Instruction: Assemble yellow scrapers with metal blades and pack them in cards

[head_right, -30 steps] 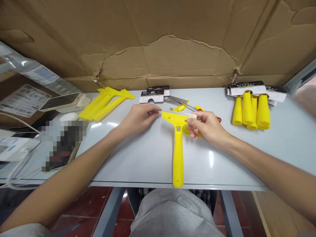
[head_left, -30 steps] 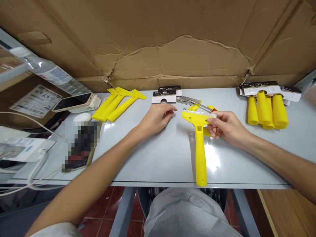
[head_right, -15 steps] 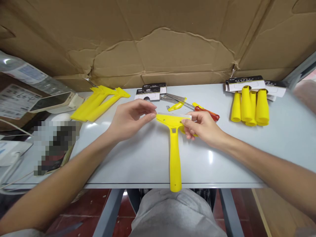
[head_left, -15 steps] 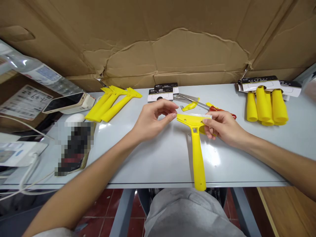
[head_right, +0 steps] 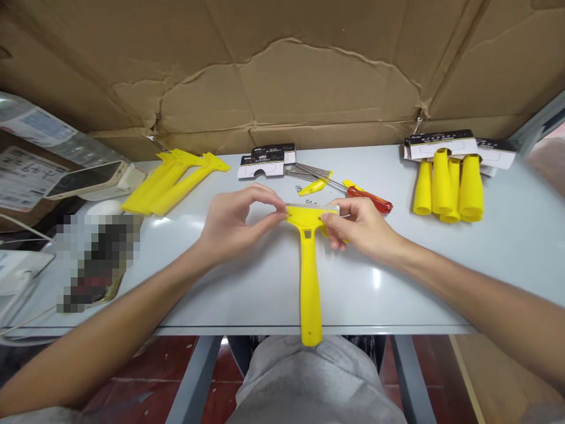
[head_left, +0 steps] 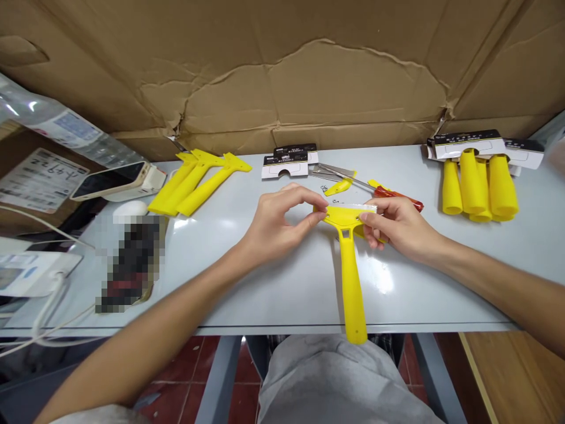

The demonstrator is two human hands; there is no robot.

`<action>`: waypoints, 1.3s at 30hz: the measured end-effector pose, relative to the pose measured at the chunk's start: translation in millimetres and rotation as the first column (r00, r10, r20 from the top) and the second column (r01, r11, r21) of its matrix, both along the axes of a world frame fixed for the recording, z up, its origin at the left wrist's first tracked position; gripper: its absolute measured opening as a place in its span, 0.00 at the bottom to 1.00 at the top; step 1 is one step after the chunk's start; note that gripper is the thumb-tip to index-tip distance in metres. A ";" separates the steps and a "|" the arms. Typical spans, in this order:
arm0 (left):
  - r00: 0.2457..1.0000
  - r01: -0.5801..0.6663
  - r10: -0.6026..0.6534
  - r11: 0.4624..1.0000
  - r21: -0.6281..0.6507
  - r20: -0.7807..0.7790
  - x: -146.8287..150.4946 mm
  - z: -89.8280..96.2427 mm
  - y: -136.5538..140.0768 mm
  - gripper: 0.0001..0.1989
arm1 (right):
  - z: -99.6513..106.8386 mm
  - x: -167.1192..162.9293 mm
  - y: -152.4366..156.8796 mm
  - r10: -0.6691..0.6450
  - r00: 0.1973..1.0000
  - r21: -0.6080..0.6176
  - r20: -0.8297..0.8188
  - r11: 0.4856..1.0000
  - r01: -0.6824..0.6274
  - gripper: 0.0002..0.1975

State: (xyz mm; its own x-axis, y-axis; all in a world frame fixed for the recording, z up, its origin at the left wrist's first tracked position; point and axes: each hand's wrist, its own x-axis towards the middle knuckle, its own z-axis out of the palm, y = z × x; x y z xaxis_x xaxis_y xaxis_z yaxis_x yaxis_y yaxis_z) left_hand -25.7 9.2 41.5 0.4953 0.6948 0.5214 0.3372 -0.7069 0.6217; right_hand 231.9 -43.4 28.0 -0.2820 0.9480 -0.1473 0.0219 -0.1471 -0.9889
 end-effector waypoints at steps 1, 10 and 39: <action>1.000 -0.001 0.002 1.000 0.022 -0.009 0.4 0.1 -0.6 0.01 | 0.2 0.0 0.1 0.001 1.000 -0.002 -0.004 1.000 -0.001 0.25; 0.999 -0.006 0.009 0.998 -0.068 0.049 0.8 -0.4 -0.3 0.03 | -2.0 1.7 0.2 0.012 1.000 -0.006 0.007 1.000 -0.012 0.25; 0.978 0.136 0.046 0.609 -0.781 0.206 1.6 0.0 1.1 0.18 | 2.3 4.0 2.4 0.145 0.987 -0.150 -0.062 0.977 -0.153 0.24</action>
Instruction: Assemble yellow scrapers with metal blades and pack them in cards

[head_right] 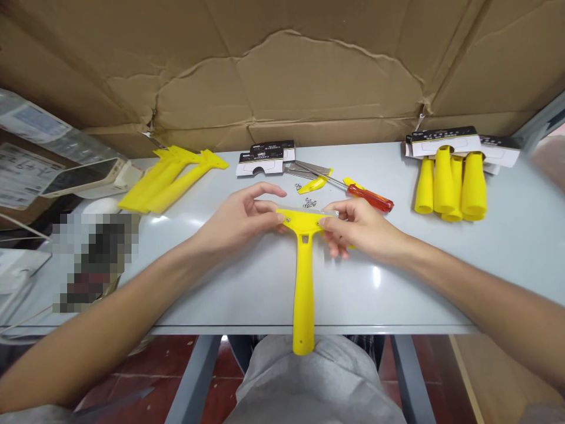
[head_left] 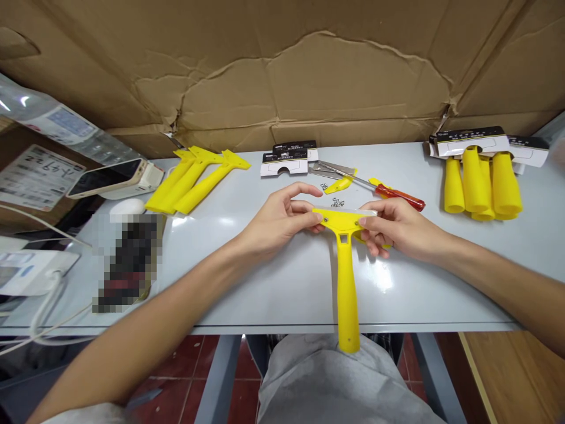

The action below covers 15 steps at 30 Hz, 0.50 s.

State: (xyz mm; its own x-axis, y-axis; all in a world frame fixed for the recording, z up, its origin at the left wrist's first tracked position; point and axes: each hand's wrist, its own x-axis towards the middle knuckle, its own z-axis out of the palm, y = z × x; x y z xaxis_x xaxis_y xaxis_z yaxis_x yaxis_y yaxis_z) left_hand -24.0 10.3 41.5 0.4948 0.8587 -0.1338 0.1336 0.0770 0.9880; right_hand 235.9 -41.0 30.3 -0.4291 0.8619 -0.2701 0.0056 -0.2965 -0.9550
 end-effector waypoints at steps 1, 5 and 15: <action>1.000 0.001 -0.001 1.000 0.010 -0.007 -0.1 0.4 -0.4 0.18 | 1.8 -0.3 0.1 0.001 1.000 -0.028 -0.004 1.000 -0.002 0.24; 1.000 -0.005 0.006 0.999 0.038 -0.024 0.6 2.2 -1.8 0.17 | 5.6 -1.2 -0.3 -0.023 1.000 -0.099 -0.021 0.995 0.021 0.25; 0.999 -0.042 0.043 0.997 0.069 -0.006 8.2 9.9 -9.3 0.15 | 3.6 -4.4 -3.7 -0.106 0.994 -0.071 -0.026 0.992 0.104 0.29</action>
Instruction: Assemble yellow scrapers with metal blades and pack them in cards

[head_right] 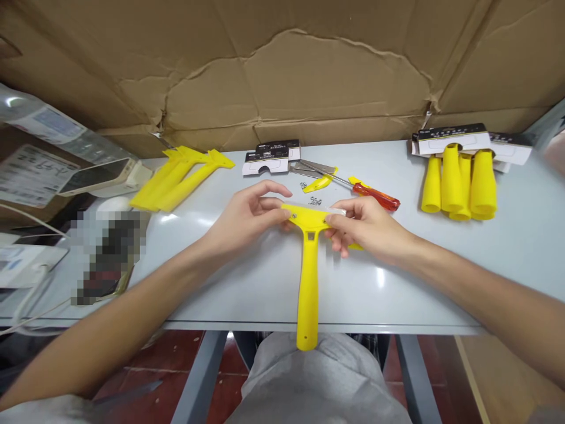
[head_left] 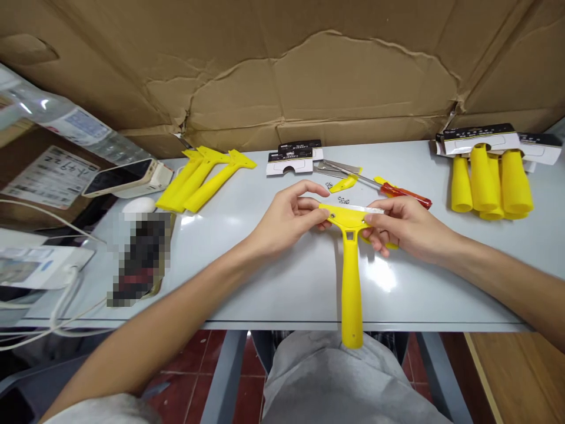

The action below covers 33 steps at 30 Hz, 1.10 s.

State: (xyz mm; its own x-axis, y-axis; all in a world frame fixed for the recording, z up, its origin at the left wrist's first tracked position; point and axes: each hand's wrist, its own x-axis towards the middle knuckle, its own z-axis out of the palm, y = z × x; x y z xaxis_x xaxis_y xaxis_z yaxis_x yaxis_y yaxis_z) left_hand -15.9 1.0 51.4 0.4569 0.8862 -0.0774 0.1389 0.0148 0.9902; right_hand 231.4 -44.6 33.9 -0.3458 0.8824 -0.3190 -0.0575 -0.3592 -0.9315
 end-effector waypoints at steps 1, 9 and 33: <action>1.000 0.002 -0.002 1.000 -0.007 0.006 0.6 0.1 -0.3 0.15 | 0.2 -0.7 -0.5 -0.009 1.000 0.000 -0.005 1.000 0.009 0.29; 0.998 -0.024 0.023 1.000 -0.016 -0.059 2.3 1.8 -1.7 0.16 | -5.4 -1.9 -2.6 0.004 1.000 0.021 -0.016 1.000 -0.003 0.24; 1.000 0.008 -0.007 0.999 -0.038 0.027 7.4 -10.3 -1.4 0.30 | -3.0 -8.1 7.8 -0.279 0.957 0.062 -0.076 0.957 0.284 0.23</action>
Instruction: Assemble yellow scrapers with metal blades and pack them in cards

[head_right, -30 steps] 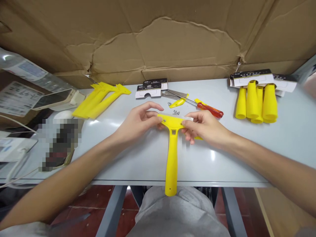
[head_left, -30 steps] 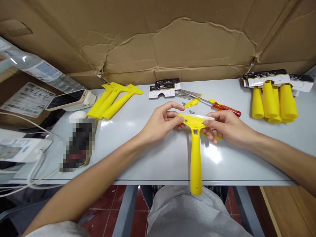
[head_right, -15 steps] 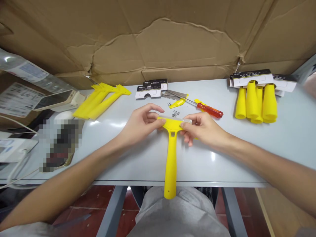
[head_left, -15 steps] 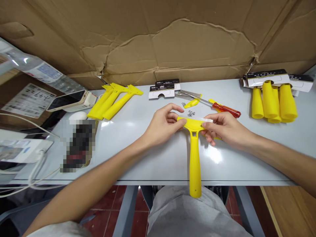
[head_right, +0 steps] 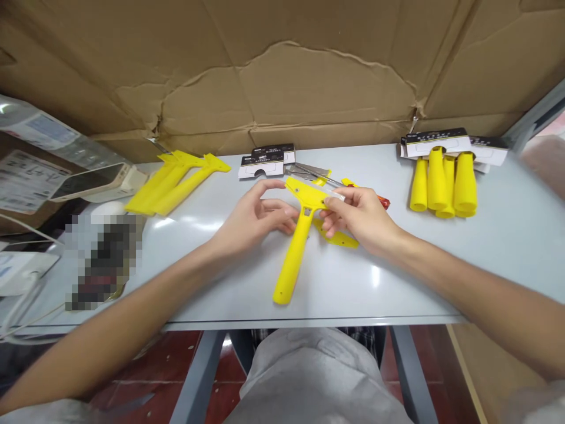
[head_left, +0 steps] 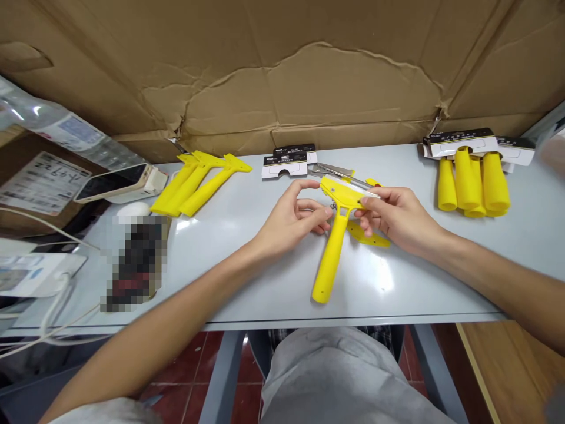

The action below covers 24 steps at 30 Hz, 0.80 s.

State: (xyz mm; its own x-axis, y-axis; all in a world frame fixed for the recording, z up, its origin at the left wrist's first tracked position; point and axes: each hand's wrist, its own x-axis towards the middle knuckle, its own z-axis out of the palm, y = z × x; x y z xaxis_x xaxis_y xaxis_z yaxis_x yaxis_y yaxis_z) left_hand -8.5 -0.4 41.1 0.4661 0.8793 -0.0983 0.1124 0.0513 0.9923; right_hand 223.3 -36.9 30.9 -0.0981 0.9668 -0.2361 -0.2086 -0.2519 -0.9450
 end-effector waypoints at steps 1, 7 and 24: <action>1.000 0.002 -0.001 0.999 0.034 -0.018 -0.1 0.4 -1.8 0.33 | 1.8 -2.6 -0.1 -0.031 0.999 -0.003 -0.011 1.000 0.031 0.21; 0.970 0.082 -0.010 0.953 0.292 -0.241 -4.6 7.7 -10.8 0.39 | 5.0 -14.2 -3.0 -0.081 0.996 -0.064 -0.045 0.995 0.078 0.11; 0.745 0.399 0.183 0.649 0.648 -0.642 -7.6 -5.2 -7.8 0.35 | 6.3 -15.5 -10.7 0.201 0.979 0.008 0.035 0.979 -0.201 0.28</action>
State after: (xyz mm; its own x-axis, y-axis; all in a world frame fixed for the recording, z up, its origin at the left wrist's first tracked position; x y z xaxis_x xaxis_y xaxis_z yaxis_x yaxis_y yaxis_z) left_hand -16.1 -8.3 35.9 0.6451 0.7286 0.2302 0.6353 -0.6788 0.3683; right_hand 207.8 -47.6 37.2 -0.2828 0.9308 -0.2315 -0.1224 -0.2744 -0.9538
